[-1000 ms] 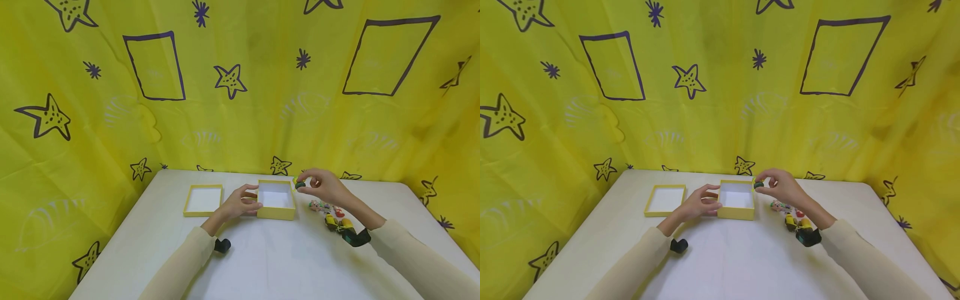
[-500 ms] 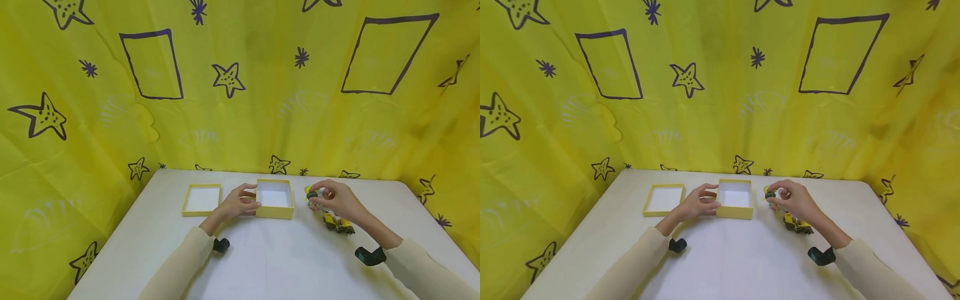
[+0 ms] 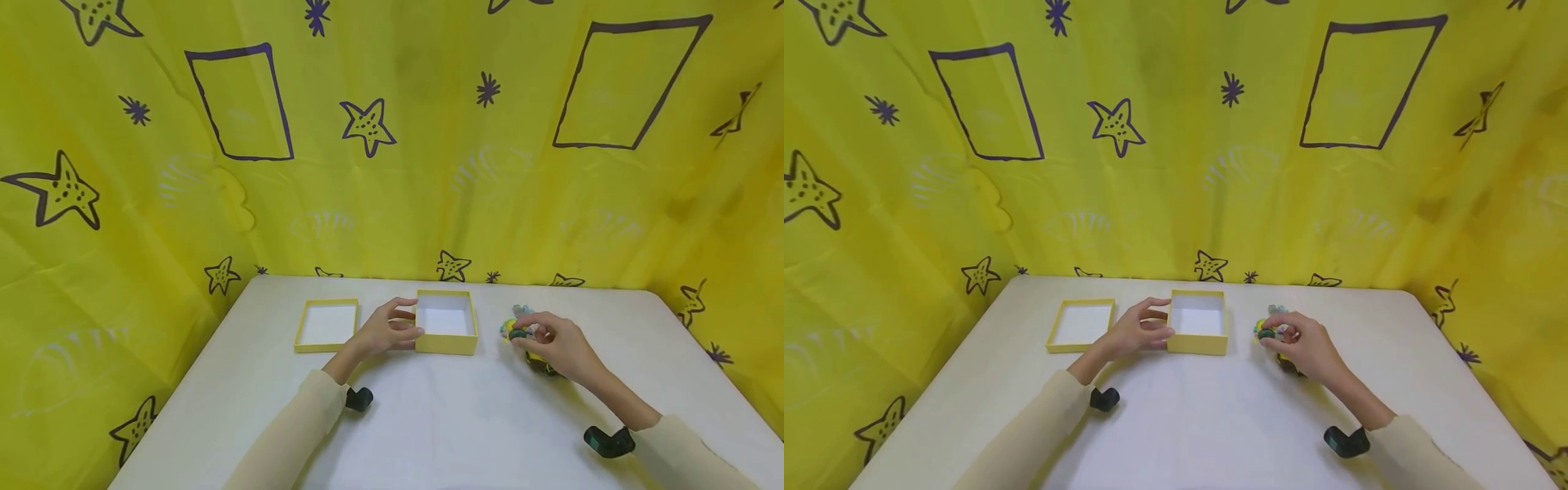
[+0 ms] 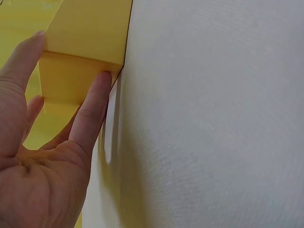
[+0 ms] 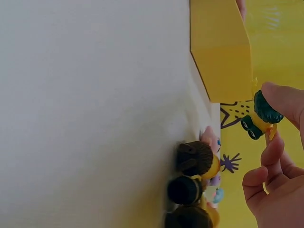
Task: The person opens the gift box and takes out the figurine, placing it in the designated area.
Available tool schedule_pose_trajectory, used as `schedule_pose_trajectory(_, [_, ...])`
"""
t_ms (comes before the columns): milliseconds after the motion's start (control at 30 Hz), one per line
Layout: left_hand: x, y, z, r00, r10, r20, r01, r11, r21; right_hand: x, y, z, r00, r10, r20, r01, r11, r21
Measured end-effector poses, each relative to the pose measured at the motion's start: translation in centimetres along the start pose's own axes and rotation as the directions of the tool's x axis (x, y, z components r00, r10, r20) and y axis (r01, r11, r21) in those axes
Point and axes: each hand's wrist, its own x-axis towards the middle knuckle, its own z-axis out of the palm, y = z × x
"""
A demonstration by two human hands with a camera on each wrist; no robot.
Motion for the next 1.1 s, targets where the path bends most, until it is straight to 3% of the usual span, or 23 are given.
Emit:
schedule_pose_trajectory(433, [-0.1, 0.1, -0.1, 1.0, 0.001, 0.014, -0.001, 0.999, -0.034, -0.8, 0.9, 1.3, 0.996, -0.059, -0.072, 0.054, 0.996, -0.068])
schedule_pose_trajectory(1100, [0.0, -0.1, -0.2, 1.0, 0.005, 0.027, -0.005, 0.999, -0.034, -1.3, 1.3, 2.5, 0.998, -0.05, -0.031, 0.045, 0.989, -0.141])
